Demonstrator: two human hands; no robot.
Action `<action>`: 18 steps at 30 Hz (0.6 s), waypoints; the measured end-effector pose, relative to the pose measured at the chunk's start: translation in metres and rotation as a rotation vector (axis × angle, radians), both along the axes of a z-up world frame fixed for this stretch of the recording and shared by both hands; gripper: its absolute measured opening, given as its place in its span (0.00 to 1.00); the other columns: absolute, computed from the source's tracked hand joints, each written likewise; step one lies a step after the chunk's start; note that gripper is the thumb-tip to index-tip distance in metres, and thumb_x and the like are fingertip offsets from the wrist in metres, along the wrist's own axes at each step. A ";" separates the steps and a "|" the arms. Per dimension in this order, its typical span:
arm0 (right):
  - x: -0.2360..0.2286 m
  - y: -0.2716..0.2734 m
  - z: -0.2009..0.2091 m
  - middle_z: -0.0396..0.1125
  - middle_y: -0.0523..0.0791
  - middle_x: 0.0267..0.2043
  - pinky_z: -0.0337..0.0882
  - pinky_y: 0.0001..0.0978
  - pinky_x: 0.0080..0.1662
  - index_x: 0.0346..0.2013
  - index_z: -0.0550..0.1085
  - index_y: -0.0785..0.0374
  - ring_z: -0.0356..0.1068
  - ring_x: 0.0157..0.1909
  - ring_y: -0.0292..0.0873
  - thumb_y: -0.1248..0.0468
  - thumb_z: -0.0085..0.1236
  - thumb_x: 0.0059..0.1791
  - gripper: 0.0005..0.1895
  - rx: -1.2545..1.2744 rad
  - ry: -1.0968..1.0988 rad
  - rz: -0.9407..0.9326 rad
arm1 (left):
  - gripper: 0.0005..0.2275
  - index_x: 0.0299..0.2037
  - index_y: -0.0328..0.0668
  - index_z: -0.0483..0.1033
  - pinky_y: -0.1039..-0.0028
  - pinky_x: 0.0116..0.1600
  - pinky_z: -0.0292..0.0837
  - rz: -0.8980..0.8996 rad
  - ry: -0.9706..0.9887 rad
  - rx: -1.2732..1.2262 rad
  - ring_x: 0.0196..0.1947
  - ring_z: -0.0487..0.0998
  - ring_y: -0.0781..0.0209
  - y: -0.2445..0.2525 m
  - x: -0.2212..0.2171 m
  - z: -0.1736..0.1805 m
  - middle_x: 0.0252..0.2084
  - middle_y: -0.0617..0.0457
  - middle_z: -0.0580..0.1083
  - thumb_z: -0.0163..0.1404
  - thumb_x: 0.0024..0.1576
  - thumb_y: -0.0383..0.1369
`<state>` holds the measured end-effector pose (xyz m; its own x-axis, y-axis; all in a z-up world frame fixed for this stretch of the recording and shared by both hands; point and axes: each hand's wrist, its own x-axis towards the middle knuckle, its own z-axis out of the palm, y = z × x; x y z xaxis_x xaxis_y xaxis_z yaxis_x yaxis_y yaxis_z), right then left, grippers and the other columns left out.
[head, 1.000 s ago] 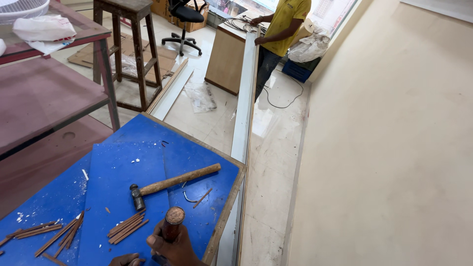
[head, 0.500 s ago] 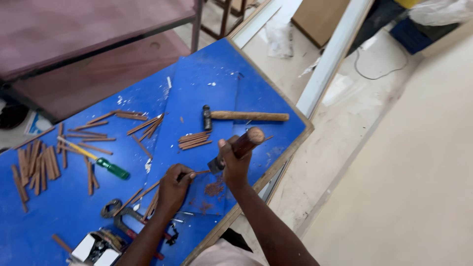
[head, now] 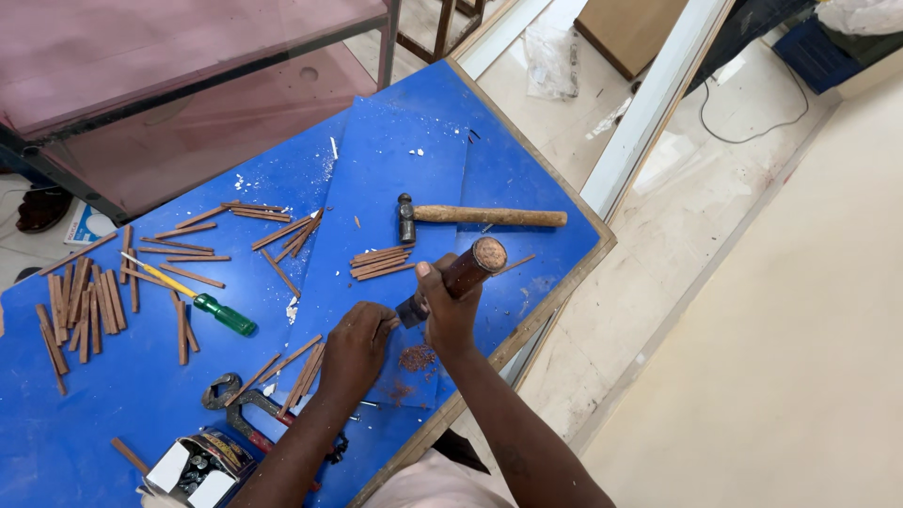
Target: The person uses a chisel and a wooden mallet to shape small wooden dowels on a blue workbench. They repeatedly strike the chisel to shave off wood, creating shavings, and occasionally reposition the dowels to work on different sides.
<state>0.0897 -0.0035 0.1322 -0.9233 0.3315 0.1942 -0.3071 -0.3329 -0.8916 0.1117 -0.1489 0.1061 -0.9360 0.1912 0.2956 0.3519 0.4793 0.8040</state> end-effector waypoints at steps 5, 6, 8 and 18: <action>-0.001 0.004 0.006 0.57 0.39 0.20 0.57 0.25 0.24 0.28 0.65 0.59 0.55 0.20 0.31 0.69 0.60 0.52 0.12 -0.018 0.023 -0.008 | 0.04 0.38 0.37 0.73 0.62 0.36 0.76 -0.022 -0.008 0.039 0.35 0.82 0.48 0.000 -0.006 -0.004 0.36 0.47 0.77 0.56 0.56 0.25; -0.002 0.005 0.007 0.57 0.39 0.20 0.57 0.26 0.24 0.28 0.66 0.59 0.55 0.20 0.30 0.69 0.59 0.52 0.12 -0.022 0.041 -0.012 | 0.05 0.37 0.37 0.73 0.61 0.36 0.76 -0.016 -0.012 0.029 0.35 0.81 0.48 0.000 -0.009 -0.005 0.36 0.46 0.76 0.56 0.56 0.25; -0.002 0.005 0.007 0.57 0.38 0.20 0.57 0.26 0.25 0.28 0.65 0.59 0.55 0.20 0.30 0.69 0.59 0.52 0.12 -0.020 0.064 -0.012 | 0.05 0.36 0.36 0.72 0.61 0.36 0.75 -0.011 -0.015 0.018 0.35 0.81 0.47 0.001 -0.013 -0.005 0.36 0.46 0.76 0.57 0.56 0.25; -0.002 0.001 -0.005 0.57 0.38 0.24 0.57 0.26 0.26 0.29 0.65 0.59 0.55 0.22 0.30 0.71 0.59 0.52 0.13 -0.021 0.098 0.008 | 0.07 0.35 0.38 0.72 0.62 0.35 0.74 -0.019 -0.075 0.013 0.32 0.81 0.49 0.004 -0.012 -0.005 0.35 0.48 0.76 0.59 0.55 0.28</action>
<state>0.0878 -0.0022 0.1275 -0.9029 0.3291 0.2765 -0.3894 -0.3538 -0.8504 0.0993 -0.1447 0.1012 -0.9519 0.2053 0.2274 0.2991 0.4623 0.8348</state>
